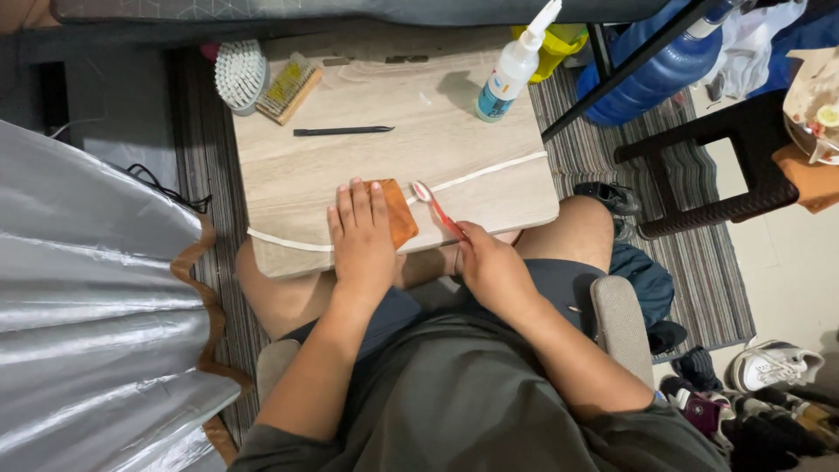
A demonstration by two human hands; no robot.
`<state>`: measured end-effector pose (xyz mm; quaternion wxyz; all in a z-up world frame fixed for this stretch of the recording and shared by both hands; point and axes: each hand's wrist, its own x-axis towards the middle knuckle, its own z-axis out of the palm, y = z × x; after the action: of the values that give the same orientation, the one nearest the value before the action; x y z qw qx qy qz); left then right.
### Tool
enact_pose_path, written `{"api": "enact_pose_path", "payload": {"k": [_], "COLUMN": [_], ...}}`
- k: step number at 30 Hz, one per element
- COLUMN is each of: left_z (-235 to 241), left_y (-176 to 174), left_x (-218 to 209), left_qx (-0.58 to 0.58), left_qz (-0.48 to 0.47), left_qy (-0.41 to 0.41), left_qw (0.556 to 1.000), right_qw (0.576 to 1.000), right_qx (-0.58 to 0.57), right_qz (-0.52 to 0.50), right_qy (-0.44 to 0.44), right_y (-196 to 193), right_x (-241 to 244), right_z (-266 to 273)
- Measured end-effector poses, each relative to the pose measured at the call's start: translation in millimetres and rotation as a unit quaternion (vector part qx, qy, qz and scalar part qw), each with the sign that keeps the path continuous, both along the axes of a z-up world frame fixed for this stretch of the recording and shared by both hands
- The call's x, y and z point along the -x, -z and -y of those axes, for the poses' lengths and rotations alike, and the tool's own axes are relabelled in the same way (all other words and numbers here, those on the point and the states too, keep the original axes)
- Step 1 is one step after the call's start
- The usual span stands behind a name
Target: The person scrubs a white cable with a red toothbrush while holding it with a cloth. They briefly apply liquid from a spray bottle onto the cable and continue scrubbing along its length.
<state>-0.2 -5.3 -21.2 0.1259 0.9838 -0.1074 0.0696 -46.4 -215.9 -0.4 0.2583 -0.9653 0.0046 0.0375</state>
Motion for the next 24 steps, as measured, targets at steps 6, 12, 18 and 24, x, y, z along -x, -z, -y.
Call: {"api": "enact_pose_path", "payload": {"k": [6, 12, 18, 24], "left_z": [0.8, -0.5, 0.0, 0.9], "left_y": [-6.6, -7.6, -7.0, -12.4], "left_x": [0.4, 1.5, 0.7, 1.3], "left_qx": [0.004, -0.001, -0.002, -0.017], "left_qz": [-0.001, 0.017, -0.007, -0.029], "left_qy": [-0.003, 0.003, 0.002, 0.001], "left_qw": [1.0, 1.0, 1.0, 0.999], "right_qw": [0.999, 0.992, 0.992, 0.993], "right_qx": [0.022, 0.013, -0.102, -0.071], "right_qz": [0.046, 0.107, -0.029, -0.084], "right_qy": [-0.009, -0.069, -0.072, -0.048], "right_y": [-33.1, 0.2, -44.3, -22.0], "right_x": [1.3, 4.8, 8.0, 0.5], "right_z": [-10.4, -18.6, -30.3, -19.1]}}
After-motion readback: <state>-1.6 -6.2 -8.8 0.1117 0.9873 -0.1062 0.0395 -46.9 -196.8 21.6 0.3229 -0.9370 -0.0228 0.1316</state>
